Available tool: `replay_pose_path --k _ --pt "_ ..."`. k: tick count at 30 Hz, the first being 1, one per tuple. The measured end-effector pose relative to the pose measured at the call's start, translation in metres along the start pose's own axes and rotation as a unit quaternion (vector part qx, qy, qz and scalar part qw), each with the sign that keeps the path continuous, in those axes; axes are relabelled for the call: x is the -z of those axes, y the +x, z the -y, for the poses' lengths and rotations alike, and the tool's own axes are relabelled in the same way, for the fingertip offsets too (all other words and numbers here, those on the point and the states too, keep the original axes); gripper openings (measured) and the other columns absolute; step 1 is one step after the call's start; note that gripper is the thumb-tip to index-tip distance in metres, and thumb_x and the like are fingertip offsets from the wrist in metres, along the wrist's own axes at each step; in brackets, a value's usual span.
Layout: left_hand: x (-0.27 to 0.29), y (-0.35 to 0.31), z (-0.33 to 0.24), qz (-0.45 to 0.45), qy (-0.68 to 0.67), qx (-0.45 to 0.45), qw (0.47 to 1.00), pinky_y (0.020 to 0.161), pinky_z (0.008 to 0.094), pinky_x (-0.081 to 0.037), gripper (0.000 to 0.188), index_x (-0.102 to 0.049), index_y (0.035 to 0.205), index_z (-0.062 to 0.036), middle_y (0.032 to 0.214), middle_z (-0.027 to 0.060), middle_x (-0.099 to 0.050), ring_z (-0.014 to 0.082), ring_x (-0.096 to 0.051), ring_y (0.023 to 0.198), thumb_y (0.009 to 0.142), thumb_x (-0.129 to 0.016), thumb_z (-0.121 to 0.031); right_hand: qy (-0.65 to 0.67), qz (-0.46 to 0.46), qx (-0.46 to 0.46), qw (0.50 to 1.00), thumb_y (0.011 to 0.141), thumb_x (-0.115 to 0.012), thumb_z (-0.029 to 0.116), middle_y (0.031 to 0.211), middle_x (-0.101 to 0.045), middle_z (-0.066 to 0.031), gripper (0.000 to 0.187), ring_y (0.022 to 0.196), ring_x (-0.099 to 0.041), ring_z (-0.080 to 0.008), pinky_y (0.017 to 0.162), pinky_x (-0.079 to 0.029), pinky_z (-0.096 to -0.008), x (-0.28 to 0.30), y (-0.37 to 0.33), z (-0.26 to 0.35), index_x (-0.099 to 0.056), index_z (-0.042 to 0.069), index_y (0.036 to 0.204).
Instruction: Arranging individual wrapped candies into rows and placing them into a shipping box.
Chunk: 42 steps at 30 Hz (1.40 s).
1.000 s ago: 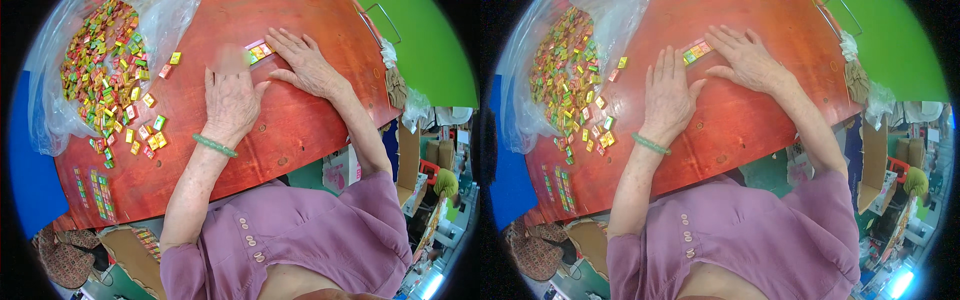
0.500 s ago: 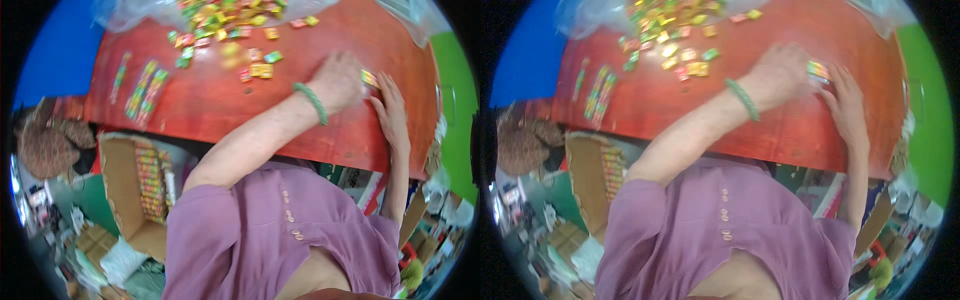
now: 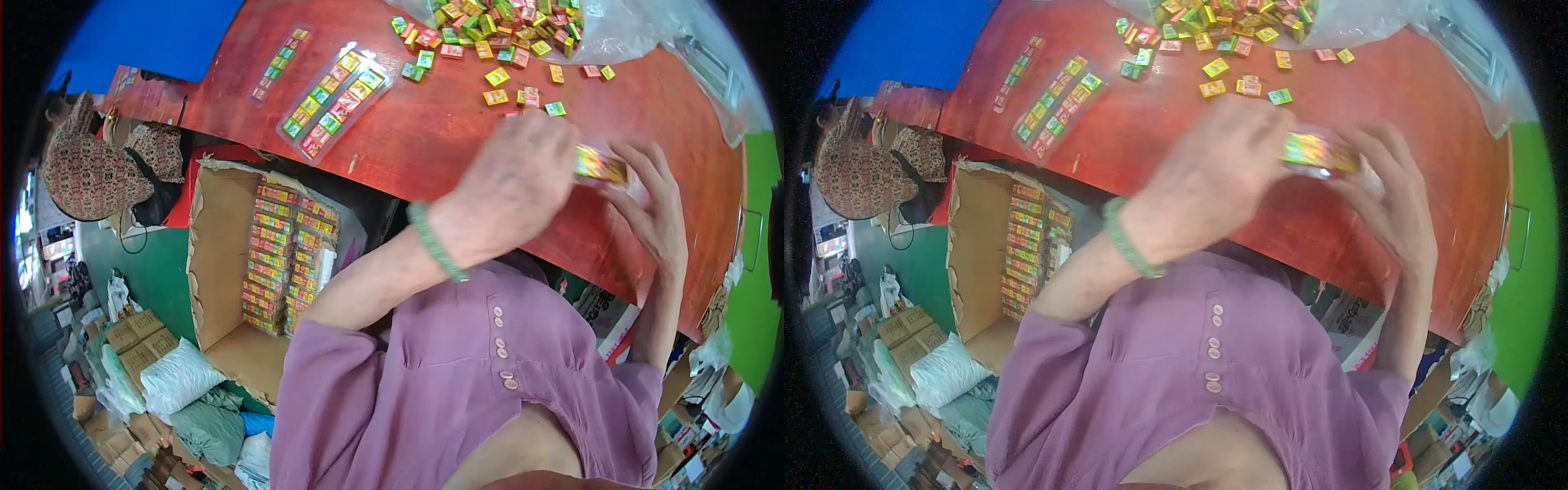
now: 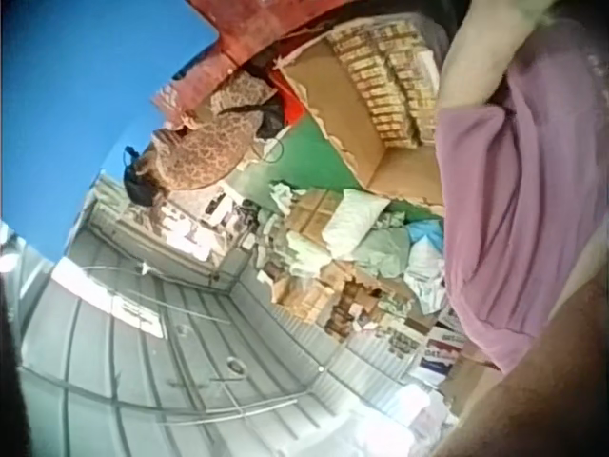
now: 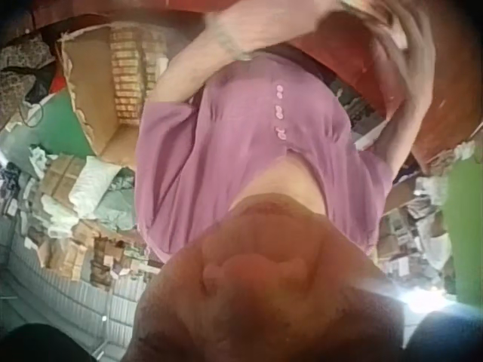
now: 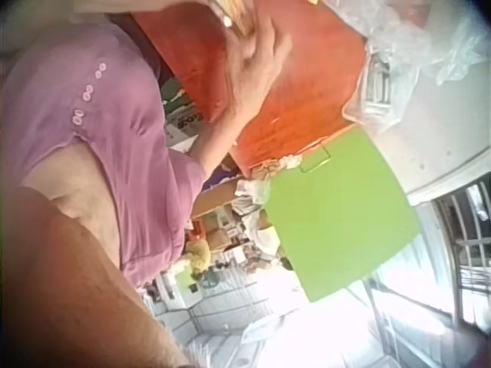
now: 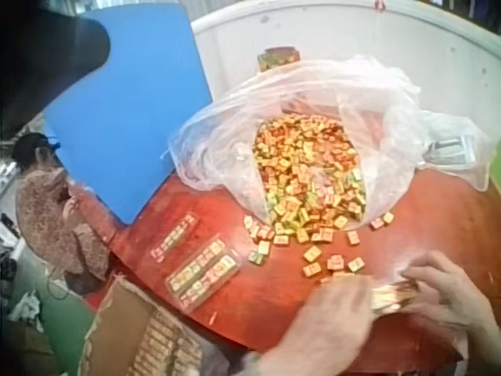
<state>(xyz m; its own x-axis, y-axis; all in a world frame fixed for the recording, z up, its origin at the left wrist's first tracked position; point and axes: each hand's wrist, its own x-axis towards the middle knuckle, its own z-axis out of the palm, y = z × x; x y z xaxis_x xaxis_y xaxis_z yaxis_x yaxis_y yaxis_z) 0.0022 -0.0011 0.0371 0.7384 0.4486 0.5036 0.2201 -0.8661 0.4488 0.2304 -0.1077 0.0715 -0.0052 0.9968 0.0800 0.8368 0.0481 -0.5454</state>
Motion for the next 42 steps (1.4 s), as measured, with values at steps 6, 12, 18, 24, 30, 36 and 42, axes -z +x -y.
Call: replay_pose_path --k 6,12,18,24,30,36,42 --pt "0.081 -0.051 0.050 -0.026 0.184 0.107 0.977 0.093 0.0459 -0.049 0.044 -0.058 0.126 0.0079 0.113 0.0212 -0.060 0.0373 -0.057 0.106 0.088 -0.071 -0.008 -0.002 0.031 0.240 0.970 0.088 -0.077 0.021 0.130 -0.057 -0.0167 0.052 0.120 -0.057 -0.0370 0.099 -0.048 -0.0449 -0.056 0.128 0.053 -0.061 0.007 0.135" --pt "0.118 -0.087 0.093 -0.063 0.256 0.204 0.943 0.093 0.0475 -0.050 0.046 -0.057 0.131 0.0072 0.118 0.0217 -0.060 0.0395 -0.057 0.108 0.090 -0.071 -0.007 -0.016 0.057 0.350 0.935 0.084 -0.079 0.018 0.122 -0.059 -0.0154 0.052 0.118 -0.056 -0.0366 0.100 -0.047 -0.0446 -0.110 0.222 0.104 -0.063 0.006 0.132" --pt "0.122 -0.105 0.118 -0.051 0.226 0.284 0.930 0.096 0.0499 -0.048 0.050 -0.056 0.134 0.0084 0.121 0.0244 -0.059 0.0410 -0.057 0.111 0.091 -0.072 -0.013 -0.051 0.152 0.313 0.936 0.080 -0.081 0.018 0.120 -0.061 -0.0155 0.058 0.119 -0.056 -0.0364 0.103 -0.046 -0.0447 -0.133 0.258 0.123 -0.063 0.005 0.133" --pt "0.118 -0.118 0.127 -0.127 0.170 0.253 0.944 0.097 0.0516 -0.047 0.052 -0.052 0.136 0.0116 0.125 0.0283 -0.057 0.0452 -0.056 0.113 0.098 -0.067 -0.021 0.004 0.151 0.320 0.935 0.089 -0.077 0.032 0.122 -0.064 -0.0187 0.059 0.108 -0.064 -0.0342 0.093 -0.052 -0.0420 -0.135 0.267 0.116 -0.059 0.002 0.138" --pt "0.123 -0.122 0.121 -0.133 0.161 0.399 0.893 0.090 0.0504 -0.050 0.046 -0.056 0.131 0.0125 0.117 0.0304 -0.061 0.0443 -0.061 0.109 0.100 -0.064 -0.020 -0.049 0.225 0.168 0.958 0.093 -0.073 0.034 0.117 -0.066 -0.0190 0.056 0.105 -0.066 -0.0337 0.092 -0.053 -0.0401 -0.143 0.277 0.122 -0.060 0.002 0.137" --pt "0.121 -0.118 0.127 -0.167 0.160 0.408 0.883 0.084 0.0481 -0.052 0.039 -0.065 0.121 0.0125 0.102 0.0292 -0.067 0.0425 -0.067 0.093 0.097 -0.065 -0.019 0.066 0.175 0.175 0.967 0.084 -0.079 0.031 0.117 -0.071 -0.0234 0.070 0.108 -0.068 -0.0334 0.093 -0.053 -0.0385 -0.130 0.273 0.123 -0.057 -0.005 0.140" --pt "0.117 -0.130 0.144 -0.228 -0.012 0.501 0.835 0.076 0.0385 -0.056 0.046 -0.064 0.124 0.0123 0.093 0.0228 -0.072 0.0293 -0.072 0.079 0.094 -0.070 -0.021 0.071 0.246 0.036 0.966 0.080 -0.081 0.030 0.110 -0.074 -0.0209 0.064 0.107 -0.069 -0.0307 0.092 -0.053 -0.0372 -0.131 0.276 0.125 -0.065 -0.003 0.132"
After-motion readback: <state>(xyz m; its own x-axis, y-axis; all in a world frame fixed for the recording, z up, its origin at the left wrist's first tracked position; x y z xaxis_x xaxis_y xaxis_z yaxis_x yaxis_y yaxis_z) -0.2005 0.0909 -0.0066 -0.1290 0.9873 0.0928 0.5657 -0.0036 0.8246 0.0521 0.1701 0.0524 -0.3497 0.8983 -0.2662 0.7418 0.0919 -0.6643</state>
